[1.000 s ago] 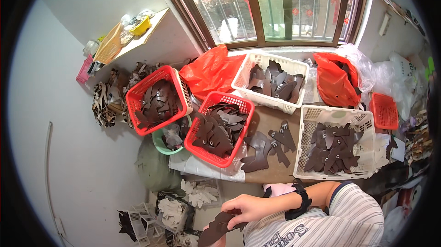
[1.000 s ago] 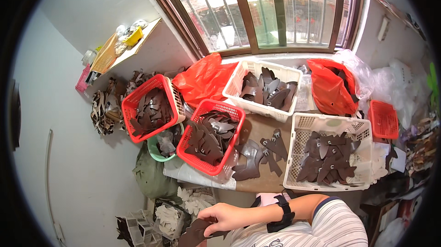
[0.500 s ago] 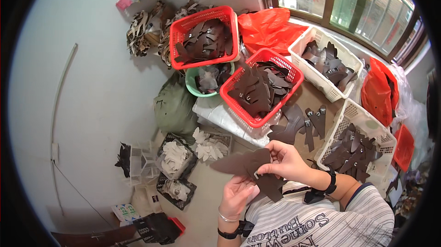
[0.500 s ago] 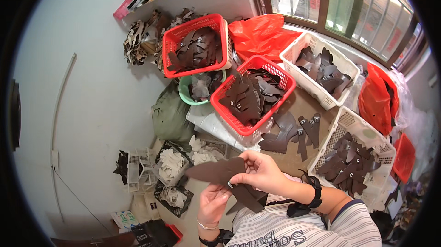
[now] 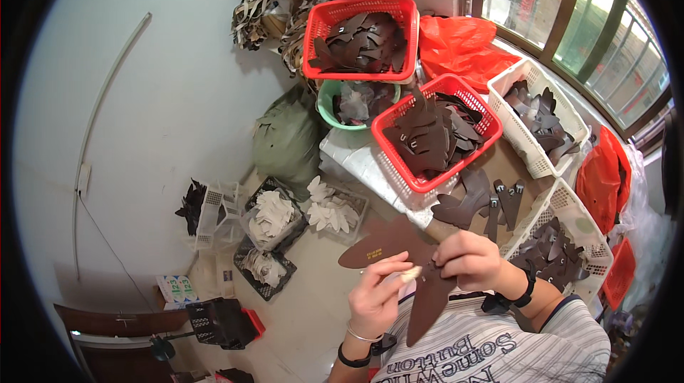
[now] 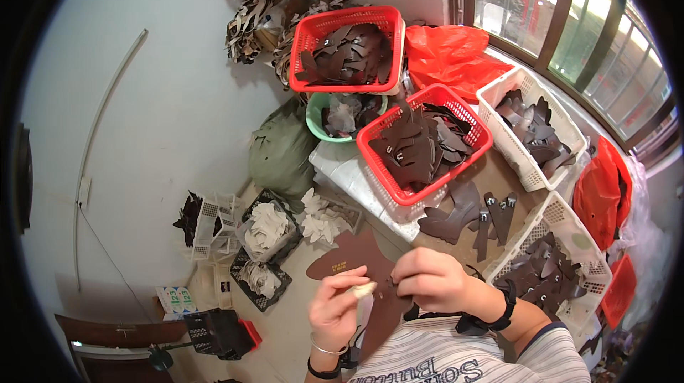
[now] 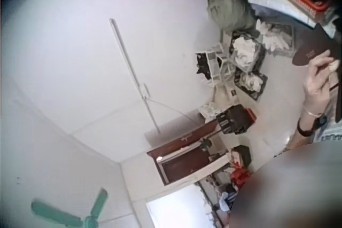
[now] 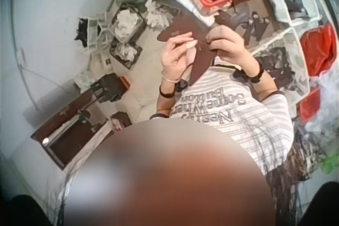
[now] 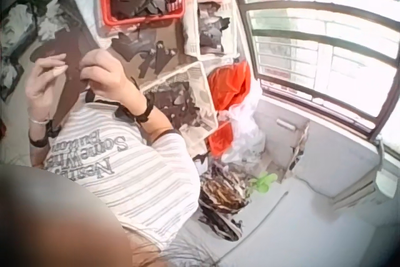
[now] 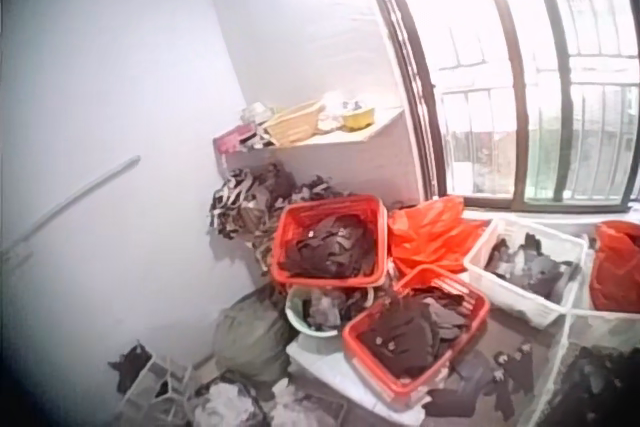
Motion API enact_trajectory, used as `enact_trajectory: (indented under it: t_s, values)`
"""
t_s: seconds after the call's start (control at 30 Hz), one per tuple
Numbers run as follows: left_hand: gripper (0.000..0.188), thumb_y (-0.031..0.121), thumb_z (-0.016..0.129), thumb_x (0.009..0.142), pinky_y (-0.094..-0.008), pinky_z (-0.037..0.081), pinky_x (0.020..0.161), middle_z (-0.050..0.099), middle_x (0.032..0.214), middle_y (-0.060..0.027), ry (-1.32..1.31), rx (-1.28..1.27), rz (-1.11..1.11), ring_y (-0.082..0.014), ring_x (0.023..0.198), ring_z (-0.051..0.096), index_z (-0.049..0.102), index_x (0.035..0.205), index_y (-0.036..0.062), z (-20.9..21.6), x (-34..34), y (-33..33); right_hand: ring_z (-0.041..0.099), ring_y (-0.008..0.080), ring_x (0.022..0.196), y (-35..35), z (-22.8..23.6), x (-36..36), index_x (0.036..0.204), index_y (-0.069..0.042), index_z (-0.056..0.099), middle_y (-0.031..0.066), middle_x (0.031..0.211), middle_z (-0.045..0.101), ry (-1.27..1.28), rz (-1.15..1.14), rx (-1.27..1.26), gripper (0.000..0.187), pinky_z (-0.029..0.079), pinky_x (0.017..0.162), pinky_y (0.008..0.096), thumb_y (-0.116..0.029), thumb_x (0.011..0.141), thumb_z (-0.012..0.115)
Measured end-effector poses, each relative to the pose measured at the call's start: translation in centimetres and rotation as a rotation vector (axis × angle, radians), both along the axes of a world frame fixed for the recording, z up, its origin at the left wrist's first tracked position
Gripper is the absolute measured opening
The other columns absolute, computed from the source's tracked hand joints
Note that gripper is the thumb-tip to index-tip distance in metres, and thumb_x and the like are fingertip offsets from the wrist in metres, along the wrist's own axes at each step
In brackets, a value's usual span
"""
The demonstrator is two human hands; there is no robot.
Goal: Organize shoe upper components into separate baskets.
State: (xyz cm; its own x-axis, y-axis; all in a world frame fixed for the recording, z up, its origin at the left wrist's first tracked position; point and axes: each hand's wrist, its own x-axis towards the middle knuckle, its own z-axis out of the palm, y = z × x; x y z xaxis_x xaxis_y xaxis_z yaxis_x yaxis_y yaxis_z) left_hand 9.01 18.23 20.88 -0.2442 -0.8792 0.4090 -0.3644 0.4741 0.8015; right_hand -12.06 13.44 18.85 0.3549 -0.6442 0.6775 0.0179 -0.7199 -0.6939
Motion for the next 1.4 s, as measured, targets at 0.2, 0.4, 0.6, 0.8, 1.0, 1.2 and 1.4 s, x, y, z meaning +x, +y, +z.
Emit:
enact_trajectory:
  t_s: [0.2, 0.4, 0.6, 0.8, 1.0, 1.2, 1.4]
  values:
    - [0.019, -0.004, 0.075, 0.078, -0.036, 0.055, 0.088, 0.068, 0.102, -0.0113, 0.064, 0.148, 0.053, -0.0293, 0.107, 0.066, 0.073, 0.096, 0.0019, 1.8, 1.4, -0.9, 0.065, 0.0287, 0.09, -0.3, 0.3, 0.1, 0.089, -0.001, 0.066, 0.0115, 0.098, 0.063, 0.053, 0.055, -0.17, 0.028, 0.055, 0.072, 0.0362, 0.005, 0.061, 0.067]
    - [0.019, 0.002, 0.075, 0.078, -0.034, 0.055, 0.086, 0.068, 0.103, -0.0066, -0.135, 0.087, 0.145, -0.025, 0.102, 0.067, 0.073, 0.097, 0.006, 2.9, 2.4, 1.6, 0.066, 0.0283, 0.092, -0.1, 0.9, 2.0, 0.094, -0.004, 0.066, 0.01, 0.101, 0.065, 0.222, 0.087, -0.256, 0.026, 0.056, 0.075, 0.038, -0.007, 0.068, 0.068]
    - [0.012, 0.007, 0.072, 0.083, -0.0342, 0.05, 0.079, 0.062, 0.1, -0.0059, 0.033, 0.196, 0.335, -0.0251, 0.09, 0.064, 0.063, 0.091, 0.0027, 1.4, 3.4, 4.9, 0.064, 0.026, 0.086, 0.3, 1.2, 4.8, 0.083, -0.008, 0.063, 0.0054, 0.091, 0.061, 0.32, 0.117, -0.497, 0.024, 0.05, 0.066, 0.0353, -0.006, 0.059, 0.066]
    - [0.011, 0.005, 0.069, 0.084, -0.0347, 0.05, 0.078, 0.059, 0.1, -0.0086, 0.112, 0.262, 0.587, -0.0278, 0.093, 0.061, 0.061, 0.091, 0.0014, 0.1, 6.4, 9.7, 0.064, 0.0207, 0.087, -0.1, 3.8, 12.6, 0.089, -0.008, 0.066, 0.0034, 0.093, 0.061, 0.359, 0.469, -0.601, 0.029, 0.052, 0.06, 0.0303, -0.01, 0.06, 0.065]
    - [0.013, 0.006, 0.07, 0.085, -0.0355, 0.051, 0.075, 0.061, 0.101, -0.0094, 0.04, 0.205, 0.855, -0.0293, 0.089, 0.062, 0.061, 0.093, 0.0016, 0.1, 7.7, 12.2, 0.065, 0.0207, 0.082, 1.5, 2.5, 16.9, 0.083, -0.006, 0.069, 0.0043, 0.09, 0.063, 0.355, 0.467, -0.515, 0.025, 0.054, 0.061, 0.031, -0.011, 0.058, 0.067]
    - [0.017, 0.002, 0.074, 0.081, -0.0339, 0.055, 0.079, 0.069, 0.1, -0.0087, 0.002, 0.188, 0.735, -0.0224, 0.091, 0.067, 0.074, 0.097, 0.0029, -0.4, 12.6, 13.1, 0.063, 0.0219, 0.097, 2.2, 2.6, 18.9, 0.096, -0.003, 0.065, 0.0059, 0.105, 0.062, 0.383, 0.482, -0.619, 0.027, 0.058, 0.074, 0.0294, -0.01, 0.071, 0.063]
    - [0.012, -0.008, 0.066, 0.085, -0.026, 0.05, 0.082, 0.061, 0.1, -0.0063, 0.458, 0.418, 0.547, -0.0152, 0.092, 0.06, 0.068, 0.096, -0.0036, 0.1, 17.4, 12.2, 0.06, 0.0233, 0.101, 5.2, 1.3, 21.5, 0.097, 0.001, 0.062, 0.0108, 0.107, 0.058, 0.334, 0.288, -0.556, 0.024, 0.057, 0.077, 0.0302, -0.01, 0.075, 0.06]
